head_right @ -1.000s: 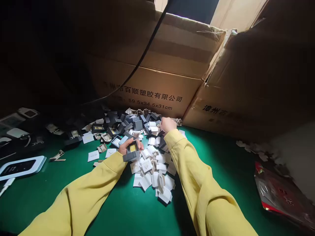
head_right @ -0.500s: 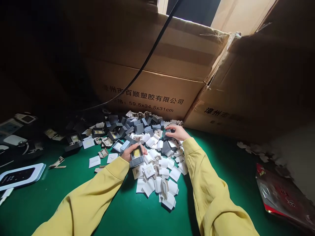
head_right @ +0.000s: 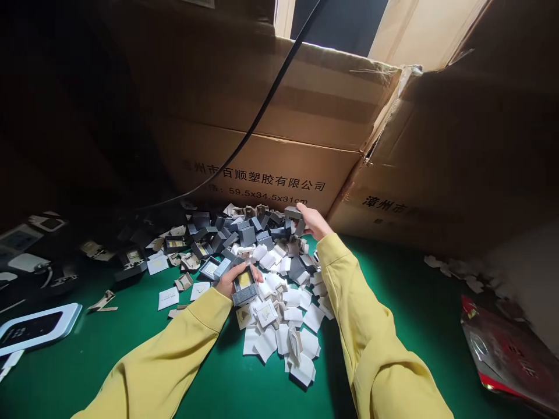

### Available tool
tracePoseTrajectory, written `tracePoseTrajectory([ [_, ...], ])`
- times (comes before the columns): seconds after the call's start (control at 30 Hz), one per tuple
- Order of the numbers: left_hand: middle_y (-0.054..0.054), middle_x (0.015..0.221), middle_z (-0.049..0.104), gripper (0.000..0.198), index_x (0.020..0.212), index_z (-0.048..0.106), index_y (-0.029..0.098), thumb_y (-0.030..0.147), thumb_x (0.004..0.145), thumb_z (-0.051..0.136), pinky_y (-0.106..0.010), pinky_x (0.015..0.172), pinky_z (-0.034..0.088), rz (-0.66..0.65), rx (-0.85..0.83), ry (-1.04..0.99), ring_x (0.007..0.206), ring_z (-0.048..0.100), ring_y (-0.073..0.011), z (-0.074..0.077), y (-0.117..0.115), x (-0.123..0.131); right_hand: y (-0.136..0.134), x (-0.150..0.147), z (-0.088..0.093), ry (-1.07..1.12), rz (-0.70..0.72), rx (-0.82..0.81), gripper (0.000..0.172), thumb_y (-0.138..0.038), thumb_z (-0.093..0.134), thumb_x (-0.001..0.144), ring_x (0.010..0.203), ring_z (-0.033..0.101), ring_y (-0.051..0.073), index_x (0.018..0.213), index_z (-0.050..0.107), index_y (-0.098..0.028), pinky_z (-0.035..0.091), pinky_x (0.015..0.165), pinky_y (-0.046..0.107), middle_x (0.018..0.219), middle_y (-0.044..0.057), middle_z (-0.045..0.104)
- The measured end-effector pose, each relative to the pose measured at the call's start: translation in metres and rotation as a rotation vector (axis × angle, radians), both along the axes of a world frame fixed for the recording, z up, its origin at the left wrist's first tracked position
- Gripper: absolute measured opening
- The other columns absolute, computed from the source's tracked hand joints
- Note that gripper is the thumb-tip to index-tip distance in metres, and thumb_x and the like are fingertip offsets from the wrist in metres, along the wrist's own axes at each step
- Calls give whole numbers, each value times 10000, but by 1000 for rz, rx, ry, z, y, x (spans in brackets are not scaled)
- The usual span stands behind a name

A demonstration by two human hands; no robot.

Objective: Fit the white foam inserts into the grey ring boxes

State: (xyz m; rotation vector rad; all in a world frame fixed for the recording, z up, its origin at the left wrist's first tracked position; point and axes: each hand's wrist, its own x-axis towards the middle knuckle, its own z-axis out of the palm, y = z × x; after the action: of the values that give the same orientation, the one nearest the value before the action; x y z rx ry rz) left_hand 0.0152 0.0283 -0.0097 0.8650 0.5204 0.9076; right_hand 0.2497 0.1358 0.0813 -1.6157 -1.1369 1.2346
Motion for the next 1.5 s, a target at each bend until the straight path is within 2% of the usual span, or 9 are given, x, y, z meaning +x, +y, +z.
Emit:
tracePoseTrajectory([
  [0.13,-109,670,632,420,604,635,129,523,720,543,-298,587,425,13,3,-7,595,551,-171,1,-1,1,22,-47,5,56,259,203,545,-580,264,896,672,639,152,1071,571,-166,527,566,283,882,90,681],
  [0.27,-113,666,640,404,604,644,122,505,705,565,-292,587,414,12,-1,-25,602,559,-174,-1,0,2,42,-63,-5,-479,337,491,439,-365,212,945,964,605,147,1237,478,-174,513,788,301,1205,101,581],
  [0.37,-116,671,644,404,612,651,112,487,724,549,-287,592,408,26,-4,-18,606,560,-172,-2,-1,2,46,-60,-20,-741,453,483,327,-213,483,814,1017,566,203,1120,595,-177,447,898,358,1130,87,623],
  [0.47,-122,684,647,407,617,652,112,477,745,526,-296,614,409,40,0,-8,662,578,-194,-2,-2,2,38,-58,-33,-835,547,472,459,-97,612,646,1088,486,289,1087,629,-220,389,920,448,1126,85,618],
  [0.73,-110,685,647,395,624,660,120,471,755,534,-317,654,431,30,-19,-32,662,591,-198,1,-4,3,-2,-56,-40,-1231,684,630,384,-148,559,757,1043,407,273,1120,609,-262,329,855,425,1046,78,608],
  [0.87,-103,747,667,370,622,669,121,462,731,574,-307,679,461,-9,-52,-46,663,606,-182,3,-5,3,-16,-57,-39,-1229,625,694,412,-80,525,746,1005,431,246,1112,608,-249,350,830,375,1048,71,612],
  [1.07,-160,1083,644,331,696,675,108,436,680,632,-378,846,473,-75,-73,-121,1057,574,-309,0,-3,0,-18,-80,-23,-1160,624,782,429,-73,535,722,965,448,233,1112,598,-240,406,790,333,1069,52,617],
  [1.23,-163,1129,623,244,666,658,106,331,720,578,-448,909,459,3,-155,-249,1194,476,-338,-8,-2,1,-23,-114,-17,-1028,652,862,496,-53,515,699,999,451,227,1165,567,-215,415,846,347,1112,46,615],
  [1.5,-64,773,673,186,797,648,153,286,750,527,-471,964,419,251,-481,-582,986,626,-287,-5,7,-3,-23,-131,15,-578,1105,889,478,-19,462,629,988,568,177,1031,651,-195,427,904,310,1061,27,657],
])
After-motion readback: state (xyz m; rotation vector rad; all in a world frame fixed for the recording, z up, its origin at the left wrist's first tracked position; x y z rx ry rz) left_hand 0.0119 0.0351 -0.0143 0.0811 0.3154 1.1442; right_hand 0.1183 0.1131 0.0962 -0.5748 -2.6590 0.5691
